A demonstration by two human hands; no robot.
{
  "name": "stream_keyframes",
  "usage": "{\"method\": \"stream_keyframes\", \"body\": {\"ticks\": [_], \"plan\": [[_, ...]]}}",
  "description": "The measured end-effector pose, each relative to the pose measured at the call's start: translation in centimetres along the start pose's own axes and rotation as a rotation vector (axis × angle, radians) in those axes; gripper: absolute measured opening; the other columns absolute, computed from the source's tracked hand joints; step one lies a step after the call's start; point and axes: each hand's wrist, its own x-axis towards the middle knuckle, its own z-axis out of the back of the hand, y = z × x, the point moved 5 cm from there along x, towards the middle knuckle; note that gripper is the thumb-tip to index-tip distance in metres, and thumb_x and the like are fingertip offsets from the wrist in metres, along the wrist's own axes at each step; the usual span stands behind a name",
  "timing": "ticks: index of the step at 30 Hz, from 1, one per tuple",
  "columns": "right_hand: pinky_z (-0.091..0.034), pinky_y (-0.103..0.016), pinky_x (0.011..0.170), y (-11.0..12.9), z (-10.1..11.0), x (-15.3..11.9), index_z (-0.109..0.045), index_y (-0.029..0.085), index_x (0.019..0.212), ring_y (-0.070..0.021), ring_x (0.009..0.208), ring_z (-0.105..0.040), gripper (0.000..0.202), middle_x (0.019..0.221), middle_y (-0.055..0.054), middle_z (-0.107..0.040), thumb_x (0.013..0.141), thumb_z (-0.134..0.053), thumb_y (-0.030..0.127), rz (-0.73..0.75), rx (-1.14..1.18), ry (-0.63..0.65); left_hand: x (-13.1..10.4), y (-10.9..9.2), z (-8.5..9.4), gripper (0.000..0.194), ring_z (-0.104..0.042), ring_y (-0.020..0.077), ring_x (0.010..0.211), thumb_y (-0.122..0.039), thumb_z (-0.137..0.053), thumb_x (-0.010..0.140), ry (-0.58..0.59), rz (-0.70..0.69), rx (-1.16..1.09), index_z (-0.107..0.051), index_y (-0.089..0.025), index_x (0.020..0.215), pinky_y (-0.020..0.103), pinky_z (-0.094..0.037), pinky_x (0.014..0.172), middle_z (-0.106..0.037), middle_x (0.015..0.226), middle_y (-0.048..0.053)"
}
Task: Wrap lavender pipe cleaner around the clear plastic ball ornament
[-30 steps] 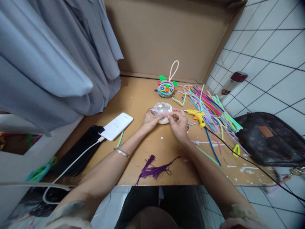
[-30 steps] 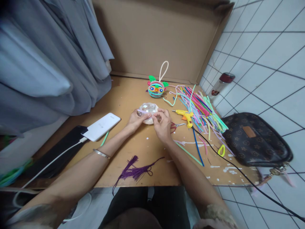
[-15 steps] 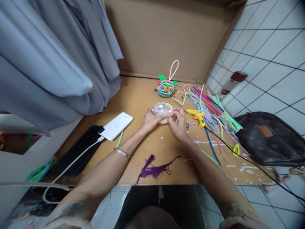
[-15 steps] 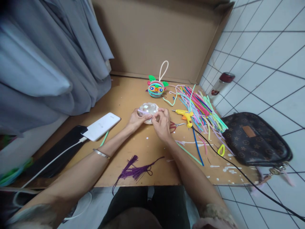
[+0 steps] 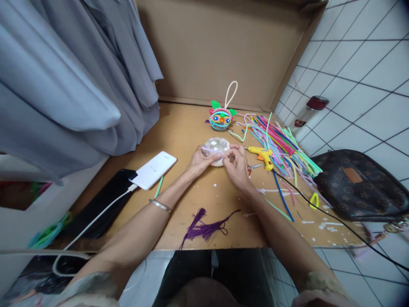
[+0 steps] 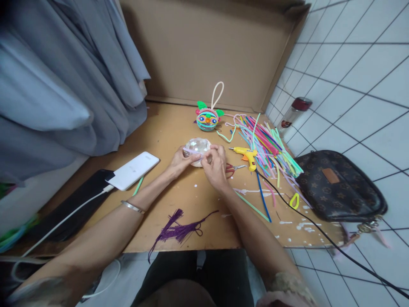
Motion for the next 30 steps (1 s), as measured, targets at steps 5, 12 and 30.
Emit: {"method": "stream_keyframes", "body": {"ticks": [5, 12, 30], "plan": [[-0.051, -0.044, 0.098, 0.3, 0.0, -0.1, -0.058, 0.024, 0.077, -0.0257, 0.110, -0.058, 0.003, 0.111, -0.009, -0.056, 0.079, -0.059, 0.022, 0.016, -0.004, -0.023, -0.1, -0.3, -0.1, 0.074, -0.068, 0.0290, 0.103, -0.057, -0.088, 0.051, 0.015, 0.035, 0.022, -0.062, -0.015, 0.106, 0.040, -0.052, 0.092, -0.073, 0.106, 0.012], [-0.052, -0.041, 0.096, 0.3, 0.0, -0.1, -0.060, 0.024, 0.078, -0.0243, 0.111, -0.059, 0.006, 0.111, -0.009, -0.058, 0.083, -0.059, 0.026, 0.024, -0.005, -0.030, -0.2, -0.4, 0.4, 0.071, -0.067, 0.0306, 0.105, -0.056, -0.085, 0.055, -0.094, 0.057, 0.155, -0.061, -0.015, 0.108, 0.043, -0.051, 0.095, -0.072, 0.110, 0.014], [-0.046, -0.063, 0.090, -7.4, 8.8, 2.9, -0.065, 0.013, 0.088, -0.0429, 0.103, -0.063, 0.031, 0.102, -0.027, -0.065, 0.082, -0.067, 0.043, -0.313, -0.685, -0.343, 0.7, 0.1, 1.1, 0.064, -0.067, 0.0269, 0.098, -0.059, -0.079, 0.056, -0.174, 0.048, -0.044, -0.062, -0.015, 0.100, 0.037, -0.051, 0.089, -0.073, 0.103, 0.011]]}}
